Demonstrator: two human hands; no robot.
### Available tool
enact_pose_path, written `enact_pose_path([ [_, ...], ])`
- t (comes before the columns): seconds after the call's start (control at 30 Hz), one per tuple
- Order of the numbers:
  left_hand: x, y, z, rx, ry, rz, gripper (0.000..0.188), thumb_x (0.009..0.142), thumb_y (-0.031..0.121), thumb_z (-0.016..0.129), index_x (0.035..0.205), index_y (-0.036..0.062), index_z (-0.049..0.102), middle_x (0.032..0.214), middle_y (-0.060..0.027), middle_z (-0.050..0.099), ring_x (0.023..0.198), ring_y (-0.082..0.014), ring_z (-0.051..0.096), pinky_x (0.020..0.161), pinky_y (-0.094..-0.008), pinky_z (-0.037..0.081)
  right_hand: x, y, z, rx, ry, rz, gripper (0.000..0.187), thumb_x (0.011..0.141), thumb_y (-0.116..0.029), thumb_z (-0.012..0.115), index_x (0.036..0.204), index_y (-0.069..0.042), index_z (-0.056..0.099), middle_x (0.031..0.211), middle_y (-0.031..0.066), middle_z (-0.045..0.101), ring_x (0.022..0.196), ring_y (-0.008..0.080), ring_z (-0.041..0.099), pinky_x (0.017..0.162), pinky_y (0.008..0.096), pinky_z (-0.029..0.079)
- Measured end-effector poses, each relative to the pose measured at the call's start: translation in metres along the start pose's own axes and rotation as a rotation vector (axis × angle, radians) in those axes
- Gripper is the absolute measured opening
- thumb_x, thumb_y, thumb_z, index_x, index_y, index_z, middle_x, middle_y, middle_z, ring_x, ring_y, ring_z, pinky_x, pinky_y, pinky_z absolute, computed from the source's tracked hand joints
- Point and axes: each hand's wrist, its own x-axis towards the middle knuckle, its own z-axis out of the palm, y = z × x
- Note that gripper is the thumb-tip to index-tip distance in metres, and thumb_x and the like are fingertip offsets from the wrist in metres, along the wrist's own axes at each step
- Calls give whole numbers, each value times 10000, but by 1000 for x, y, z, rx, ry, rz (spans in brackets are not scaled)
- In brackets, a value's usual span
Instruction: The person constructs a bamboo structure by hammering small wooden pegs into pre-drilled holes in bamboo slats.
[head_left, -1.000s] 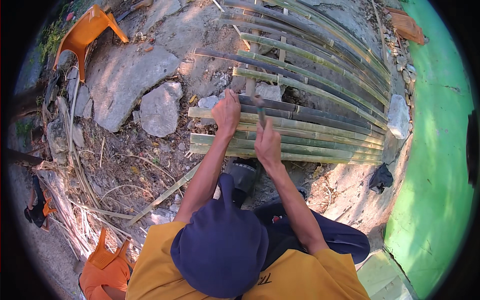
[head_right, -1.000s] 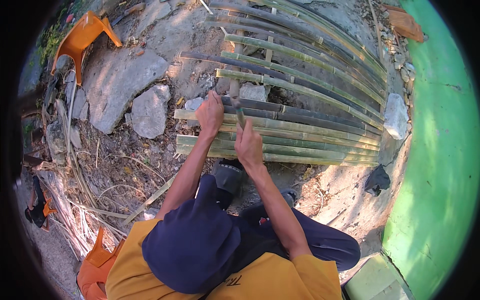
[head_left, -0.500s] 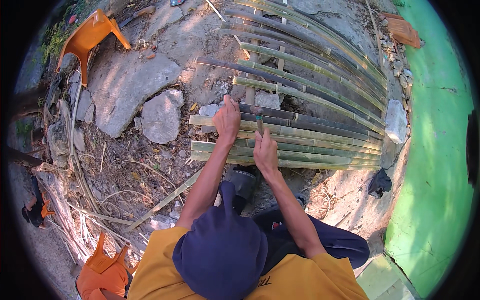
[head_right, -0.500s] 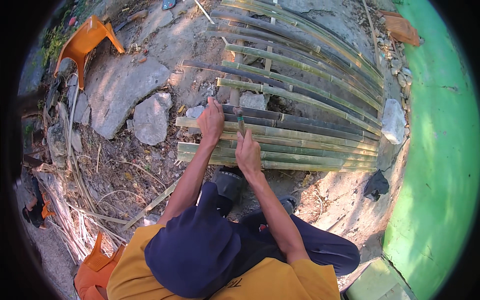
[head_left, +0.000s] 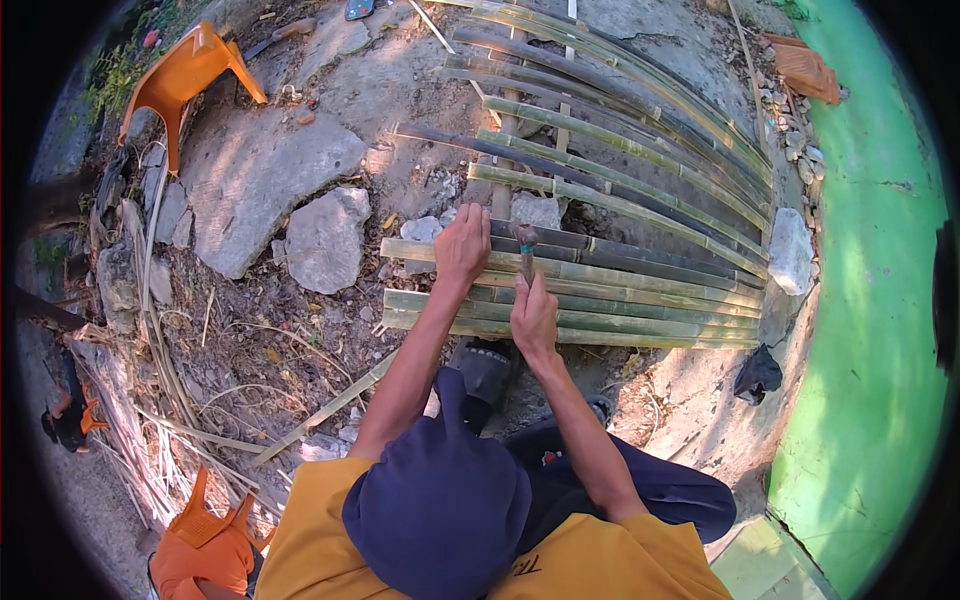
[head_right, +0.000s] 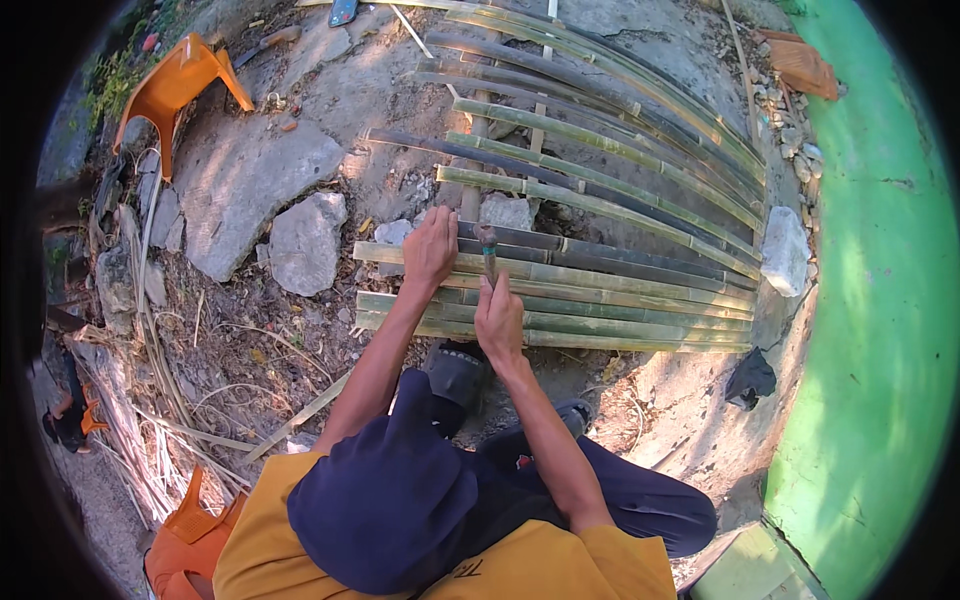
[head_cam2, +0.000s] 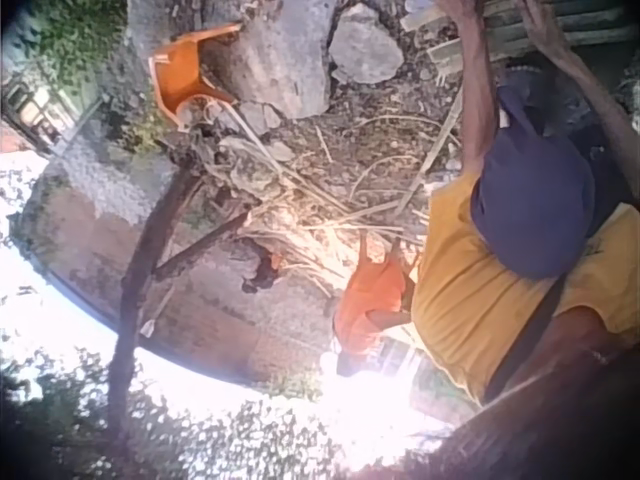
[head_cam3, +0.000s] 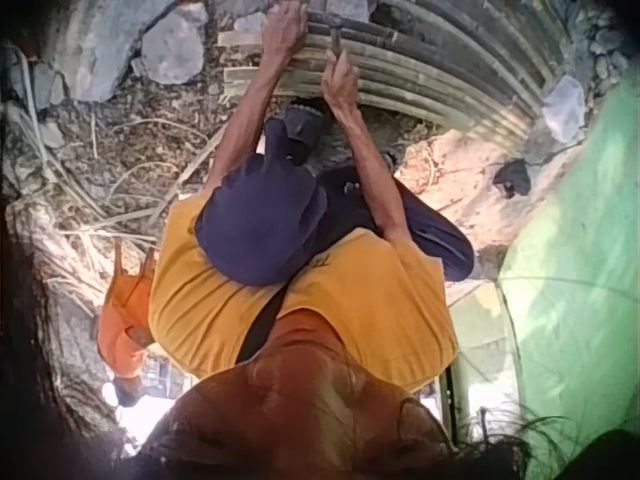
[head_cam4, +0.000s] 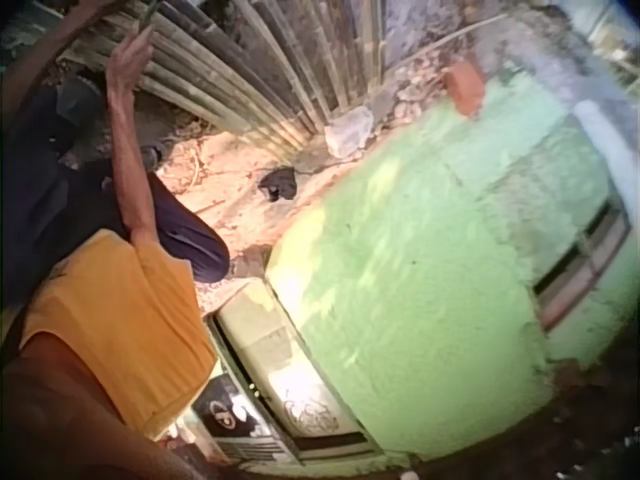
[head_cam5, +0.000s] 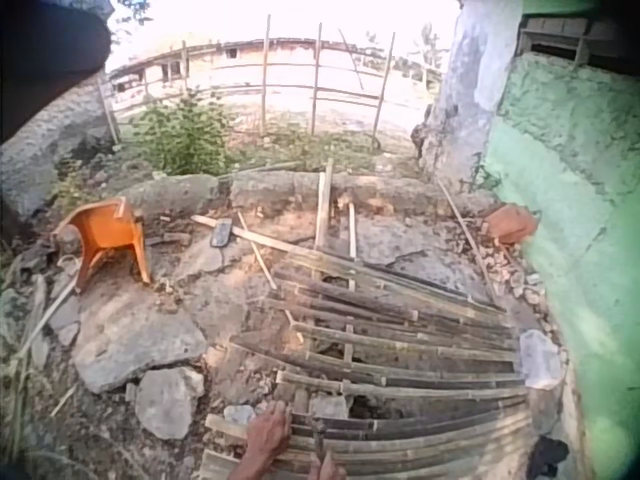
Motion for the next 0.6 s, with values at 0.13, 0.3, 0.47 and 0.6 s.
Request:
enact_pose_path([
  [0.13, 1, 0, 3, 11, 31, -14, 235, 1090, 290, 454, 982, 97, 532, 905, -154, 604, 762, -415, 645, 633, -518, 521, 5, -1, 2, -25, -17, -28, 263, 1079, -196, 494, 1039, 62, 523, 698, 308, 596, 683, 529, 619, 577, 585, 410],
  [0.3, 0, -7, 8, 27, 20, -28, 235, 1088, 283, 453, 979, 90, 533, 912, -160, 606, 739, -413, 649, 613, -515, 520, 8, -13, -6, -21, -57, -16, 242, 1078, -185, 502, 1059, 56, 519, 693, 298, 595, 667, 516, 621, 565, 573, 410],
  [0.47, 3, -4, 8, 19, 24, -35, 244, 1089, 288, 451, 981, 87, 538, 919, -162, 624, 740, -423, 647, 621, -527, 519, 8, -39, -29, 100, 171, -195, 175, 1071, -152, 515, 1074, 23, 514, 654, 256, 593, 663, 492, 644, 541, 544, 422],
  [0.6, 1, -7, 14, -21, 49, -29, 259, 1091, 297, 445, 981, 86, 548, 922, -165, 638, 750, -434, 644, 630, -535, 518, 17, -3, -8, -196, -103, -16, 162, 1064, -141, 522, 1072, 21, 510, 677, 264, 606, 670, 502, 646, 543, 554, 439],
])
